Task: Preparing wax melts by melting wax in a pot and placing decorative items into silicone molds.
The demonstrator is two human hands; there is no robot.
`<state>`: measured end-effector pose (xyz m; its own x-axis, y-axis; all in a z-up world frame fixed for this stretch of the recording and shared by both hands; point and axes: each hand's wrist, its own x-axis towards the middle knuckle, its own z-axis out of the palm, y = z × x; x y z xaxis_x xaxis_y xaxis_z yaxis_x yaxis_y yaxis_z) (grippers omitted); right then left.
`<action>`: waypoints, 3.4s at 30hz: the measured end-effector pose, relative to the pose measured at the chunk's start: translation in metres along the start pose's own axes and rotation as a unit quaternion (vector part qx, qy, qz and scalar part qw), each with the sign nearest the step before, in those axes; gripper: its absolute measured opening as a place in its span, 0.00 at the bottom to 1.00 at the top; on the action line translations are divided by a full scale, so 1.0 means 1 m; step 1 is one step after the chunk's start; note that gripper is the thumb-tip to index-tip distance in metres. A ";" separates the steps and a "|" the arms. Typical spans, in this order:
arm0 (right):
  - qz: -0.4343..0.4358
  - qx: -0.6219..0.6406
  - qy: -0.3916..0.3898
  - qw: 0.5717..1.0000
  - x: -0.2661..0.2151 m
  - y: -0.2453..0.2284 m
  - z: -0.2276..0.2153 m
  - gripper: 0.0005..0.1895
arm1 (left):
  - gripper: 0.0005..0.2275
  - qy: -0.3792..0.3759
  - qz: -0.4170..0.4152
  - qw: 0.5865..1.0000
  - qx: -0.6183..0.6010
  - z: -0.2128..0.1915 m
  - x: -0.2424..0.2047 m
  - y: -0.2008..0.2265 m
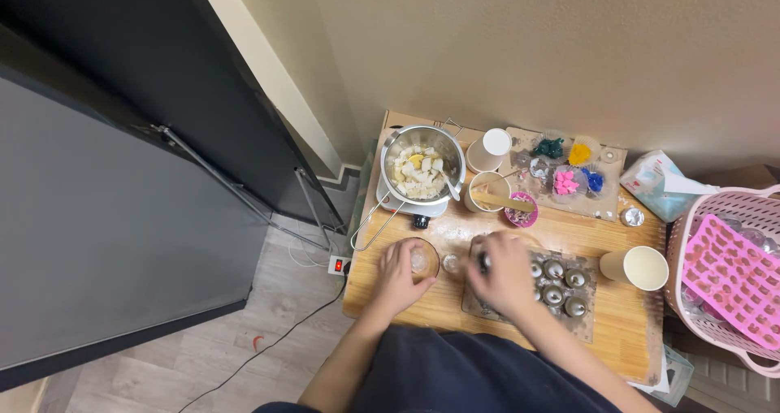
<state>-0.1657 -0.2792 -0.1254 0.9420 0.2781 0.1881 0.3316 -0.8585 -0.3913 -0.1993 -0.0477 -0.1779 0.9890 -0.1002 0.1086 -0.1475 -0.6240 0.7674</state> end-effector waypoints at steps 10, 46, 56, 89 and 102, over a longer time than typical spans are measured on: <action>-0.027 -0.063 -0.113 0.991 -0.001 -0.001 0.060 0.31 | 0.27 -0.017 0.021 0.998 0.058 0.013 0.004 -0.021; 0.325 -0.010 0.222 0.919 -0.135 0.444 -0.226 0.26 | 0.20 -0.190 0.263 0.930 -0.174 0.430 0.240 0.356; 0.467 -0.048 0.119 0.875 -0.106 0.533 -0.219 0.29 | 0.17 -0.212 0.204 0.956 -0.023 0.503 0.278 0.380; 0.350 0.311 0.031 0.883 -0.219 0.370 -0.139 0.13 | 0.27 -0.078 0.218 0.972 -0.028 0.287 0.215 0.356; 0.389 0.404 -0.090 0.823 -0.202 0.293 0.003 0.30 | 0.20 0.175 -0.168 0.968 -0.064 0.231 -0.023 0.005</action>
<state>-0.2588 -0.5853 -0.2810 0.8548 -0.0989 -0.5094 -0.5162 -0.2612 -0.8156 -0.2247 -0.2276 -0.3227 0.9264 0.3753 0.0300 0.1635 -0.4730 0.8658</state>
